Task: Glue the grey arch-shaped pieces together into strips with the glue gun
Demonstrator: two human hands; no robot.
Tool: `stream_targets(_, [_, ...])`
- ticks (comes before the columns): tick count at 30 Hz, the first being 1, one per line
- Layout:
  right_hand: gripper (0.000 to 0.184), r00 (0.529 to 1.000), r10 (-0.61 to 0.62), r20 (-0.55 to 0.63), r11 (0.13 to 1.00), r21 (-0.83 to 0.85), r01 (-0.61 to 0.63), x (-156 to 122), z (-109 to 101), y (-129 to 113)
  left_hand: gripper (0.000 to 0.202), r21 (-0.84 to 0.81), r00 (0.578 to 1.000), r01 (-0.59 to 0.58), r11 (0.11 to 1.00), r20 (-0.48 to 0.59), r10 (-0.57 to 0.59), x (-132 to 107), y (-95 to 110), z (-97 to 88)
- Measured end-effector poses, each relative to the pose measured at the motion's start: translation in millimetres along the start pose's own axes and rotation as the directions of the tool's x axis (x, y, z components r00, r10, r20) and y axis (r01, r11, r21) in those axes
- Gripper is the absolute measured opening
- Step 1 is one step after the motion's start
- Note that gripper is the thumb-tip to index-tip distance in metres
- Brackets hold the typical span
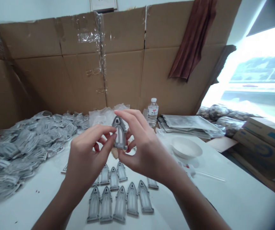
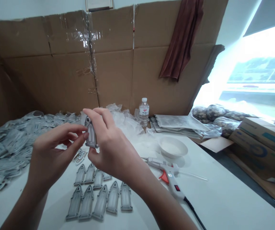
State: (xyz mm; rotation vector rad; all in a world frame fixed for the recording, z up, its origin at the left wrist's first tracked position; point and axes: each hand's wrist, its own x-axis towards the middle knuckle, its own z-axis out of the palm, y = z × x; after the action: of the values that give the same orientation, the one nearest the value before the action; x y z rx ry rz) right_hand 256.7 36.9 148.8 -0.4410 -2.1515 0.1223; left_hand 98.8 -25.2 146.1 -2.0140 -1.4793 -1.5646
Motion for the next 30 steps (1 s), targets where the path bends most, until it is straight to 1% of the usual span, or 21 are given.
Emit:
stream_targets(3, [0.074,1.0,-0.012,-0.009,1.0,-0.003,0.012,0.7,-1.3,-0.7,0.009,-0.013,0.996,0.065,0.998,-0.058,-0.066,0.7,2.8,-0.5])
stream_targets(5, [0.07,1.0,-0.017,-0.016,1.0,0.008,0.017,1.3,-2.1,-1.3,0.013,-0.059,0.99,0.132,0.99,-0.049,-0.135,1.2,4.3,-0.5])
stream_targets(7, [0.067,1.0,-0.019,-0.02,1.0,0.024,0.02,1.7,-2.7,-1.9,0.024,-0.113,0.979,0.202,0.973,0.006,-0.203,2.1,4.4,-0.1])
stream_targets(9, [0.068,1.0,-0.017,-0.018,0.999,0.039,0.018,1.7,-3.4,-2.0,0.034,-0.178,0.961,0.275,0.945,0.067,-0.267,3.7,2.9,0.1])
stream_targets(12, [0.072,1.0,0.001,-0.001,0.998,0.057,-0.001,1.3,-4.5,-1.4,0.037,-0.278,0.919,0.392,0.877,0.169,-0.357,7.2,-0.6,-1.3])
stream_targets(14, [0.074,1.0,0.016,0.022,0.997,0.072,-0.018,1.3,-5.2,-0.6,0.035,-0.315,0.898,0.433,0.844,0.224,-0.378,9.2,-2.3,-3.9])
stream_targets(16, [0.074,0.999,0.024,0.033,0.996,0.08,-0.027,1.6,-5.3,0.1,0.034,-0.328,0.895,0.44,0.836,0.236,-0.379,10.2,-2.7,-7.1])
stream_targets(19, [0.074,0.999,0.024,0.03,0.996,0.088,-0.027,2.1,-4.5,0.4,0.032,-0.321,0.897,0.437,0.84,0.215,-0.385,9.9,-1.9,-9.9])
stream_targets(24, [0.07,0.999,0.012,0.037,0.994,0.111,-0.016,2.2,-3.7,0.3,0.043,-0.321,0.907,0.413,0.852,0.232,-0.352,10.0,-5.6,-5.3])
stream_targets(28, [0.073,0.999,0.022,0.047,0.995,0.095,-0.026,2.1,-5.3,1.0,0.036,-0.326,0.897,0.432,0.841,0.248,-0.364,11.7,-7.5,-5.7])
stream_targets(30, [0.074,0.999,0.021,0.048,0.996,0.088,-0.025,2.1,-5.7,1.3,0.035,-0.319,0.904,0.422,0.849,0.226,-0.364,11.8,-5.7,-8.4])
